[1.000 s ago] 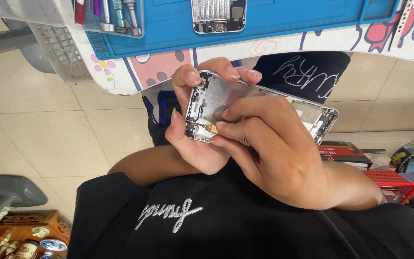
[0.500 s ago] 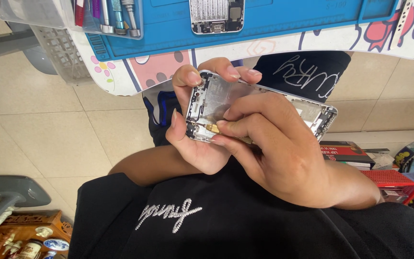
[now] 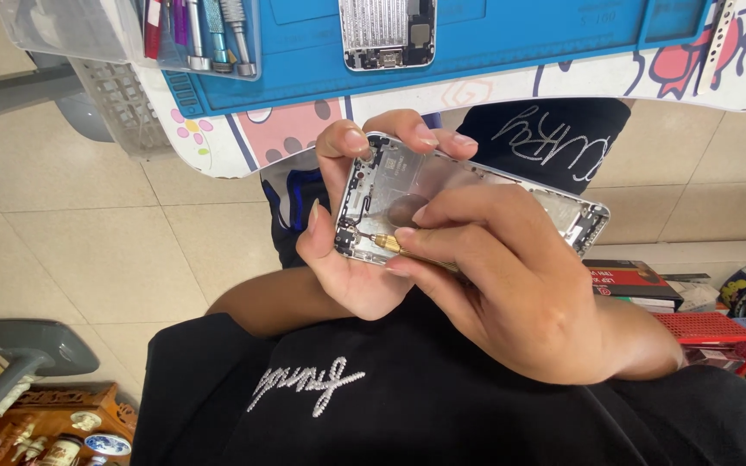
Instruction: Replacing or repairing components inside a mobile phone chassis using precision tools.
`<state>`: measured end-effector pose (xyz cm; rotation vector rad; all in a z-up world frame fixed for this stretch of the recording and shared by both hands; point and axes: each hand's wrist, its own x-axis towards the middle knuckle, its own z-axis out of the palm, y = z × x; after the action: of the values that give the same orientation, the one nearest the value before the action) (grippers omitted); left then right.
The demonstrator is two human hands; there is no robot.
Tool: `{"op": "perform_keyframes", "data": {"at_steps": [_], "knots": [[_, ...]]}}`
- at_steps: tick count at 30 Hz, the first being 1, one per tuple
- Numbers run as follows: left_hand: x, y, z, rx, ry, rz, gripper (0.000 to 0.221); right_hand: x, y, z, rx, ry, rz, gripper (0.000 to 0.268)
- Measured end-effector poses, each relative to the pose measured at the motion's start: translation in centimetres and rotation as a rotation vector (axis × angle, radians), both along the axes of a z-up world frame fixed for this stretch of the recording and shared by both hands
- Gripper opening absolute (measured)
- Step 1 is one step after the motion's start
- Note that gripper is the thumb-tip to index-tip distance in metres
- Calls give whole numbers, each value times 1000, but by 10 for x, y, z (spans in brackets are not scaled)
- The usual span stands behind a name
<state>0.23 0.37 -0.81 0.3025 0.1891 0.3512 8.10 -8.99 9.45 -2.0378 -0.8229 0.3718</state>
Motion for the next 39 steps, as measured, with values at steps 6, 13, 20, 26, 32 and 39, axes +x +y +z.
{"op": "perform_keyframes", "data": {"at_steps": [6, 13, 20, 26, 32, 39], "knots": [[8, -3, 8, -69, -27, -5, 48, -1, -11, 12, -19, 26, -32, 33], [14, 46, -1, -118, -43, -537, 74, 8, -66, 10, -25, 112, -165, 28], [6, 51, -12, -84, -43, -763, 89, -3, -80, -28, 335, 325, -515, 36], [19, 57, 17, 140, 17, -902, 99, -15, -96, -48, 367, 501, -521, 35], [14, 49, 26, 238, 15, -958, 103, -17, -78, -46, 407, 475, -500, 19], [18, 43, 37, 268, 9, -965, 105, -24, -82, -40, 417, 407, -407, 12]]}}
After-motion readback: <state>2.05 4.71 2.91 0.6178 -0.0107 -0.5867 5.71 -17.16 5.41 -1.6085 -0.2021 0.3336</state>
